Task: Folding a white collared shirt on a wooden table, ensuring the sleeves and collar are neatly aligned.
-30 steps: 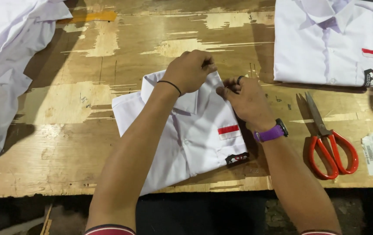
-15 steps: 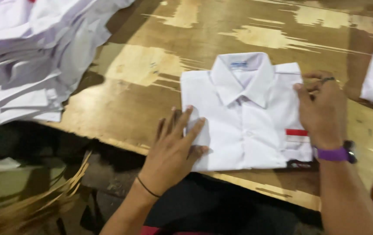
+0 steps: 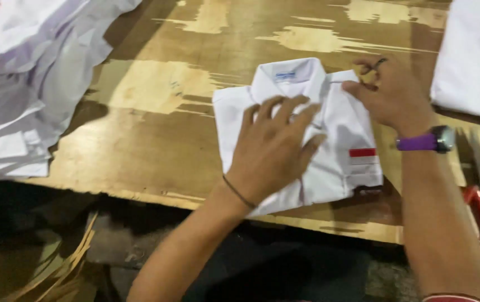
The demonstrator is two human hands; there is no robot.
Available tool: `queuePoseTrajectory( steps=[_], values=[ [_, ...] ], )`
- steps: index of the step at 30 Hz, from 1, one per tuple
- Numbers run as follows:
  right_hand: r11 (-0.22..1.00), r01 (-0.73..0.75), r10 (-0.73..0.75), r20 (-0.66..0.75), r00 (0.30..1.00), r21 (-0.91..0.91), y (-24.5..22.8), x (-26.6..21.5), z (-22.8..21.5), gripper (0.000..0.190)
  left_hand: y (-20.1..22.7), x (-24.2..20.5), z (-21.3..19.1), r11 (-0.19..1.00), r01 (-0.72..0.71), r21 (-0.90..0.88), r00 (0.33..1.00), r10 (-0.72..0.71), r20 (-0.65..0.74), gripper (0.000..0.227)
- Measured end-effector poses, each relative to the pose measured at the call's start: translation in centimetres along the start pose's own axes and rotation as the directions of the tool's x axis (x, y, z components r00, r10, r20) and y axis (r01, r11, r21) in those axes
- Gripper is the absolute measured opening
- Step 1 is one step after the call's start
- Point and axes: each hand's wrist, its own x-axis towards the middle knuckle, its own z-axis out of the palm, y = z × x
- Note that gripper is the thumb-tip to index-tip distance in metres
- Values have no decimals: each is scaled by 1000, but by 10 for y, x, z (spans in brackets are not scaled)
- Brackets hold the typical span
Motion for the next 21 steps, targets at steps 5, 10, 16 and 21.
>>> queuePoseTrajectory(
  steps=[5, 10, 16, 21],
  values=[
    [977, -144, 141, 28, 990, 159, -3, 3, 21, 43, -33, 77, 69, 961, 233, 152, 930, -265, 255, 53],
    [982, -113, 126, -84, 988, 151, 2, -1, 32, 39, -49, 85, 91, 930, 368, 9, 855, -343, 390, 33],
    [967, -228, 233, -31, 972, 117, -16, 1, 22, 54, -45, 86, 65, 827, 526, -199, 793, -392, 466, 36],
    [950, -296, 301, -37, 953, 101, -37, 6, 14, 55, -44, 85, 66, 846, 500, -185, 792, -360, 493, 37]
  ],
)
